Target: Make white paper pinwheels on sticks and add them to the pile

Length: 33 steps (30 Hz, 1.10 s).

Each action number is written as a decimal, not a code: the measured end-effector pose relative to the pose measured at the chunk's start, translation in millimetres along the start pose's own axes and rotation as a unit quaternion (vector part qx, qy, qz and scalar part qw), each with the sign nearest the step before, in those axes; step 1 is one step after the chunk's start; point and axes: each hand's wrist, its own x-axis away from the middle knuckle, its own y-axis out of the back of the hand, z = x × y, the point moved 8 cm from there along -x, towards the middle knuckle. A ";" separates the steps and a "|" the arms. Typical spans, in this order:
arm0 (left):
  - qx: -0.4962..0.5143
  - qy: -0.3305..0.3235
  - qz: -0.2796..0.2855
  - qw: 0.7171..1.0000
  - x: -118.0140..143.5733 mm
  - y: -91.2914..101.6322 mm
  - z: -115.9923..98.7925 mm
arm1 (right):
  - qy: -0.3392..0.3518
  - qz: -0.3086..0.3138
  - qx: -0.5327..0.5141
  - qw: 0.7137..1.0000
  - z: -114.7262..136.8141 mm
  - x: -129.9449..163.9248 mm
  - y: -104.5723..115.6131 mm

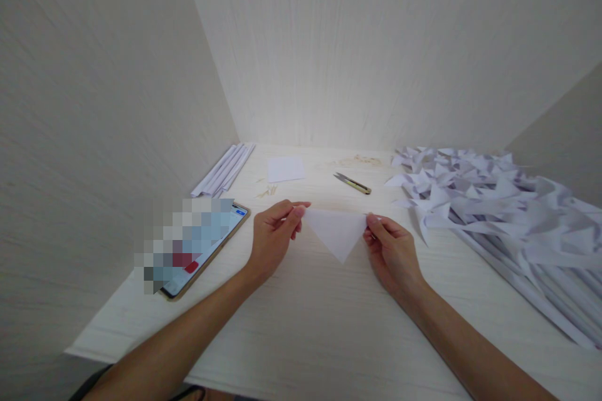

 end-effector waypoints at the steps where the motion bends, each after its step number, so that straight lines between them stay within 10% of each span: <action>1: -0.001 0.002 0.000 1.000 0.1 0.0 0.1 | -0.001 0.001 0.000 1.000 -0.1 0.2 -0.1; 33: 0.170 0.083 -0.042 0.981 -3.3 -0.3 19.3 | 0.038 0.030 0.004 0.999 1.1 -1.2 -2.5</action>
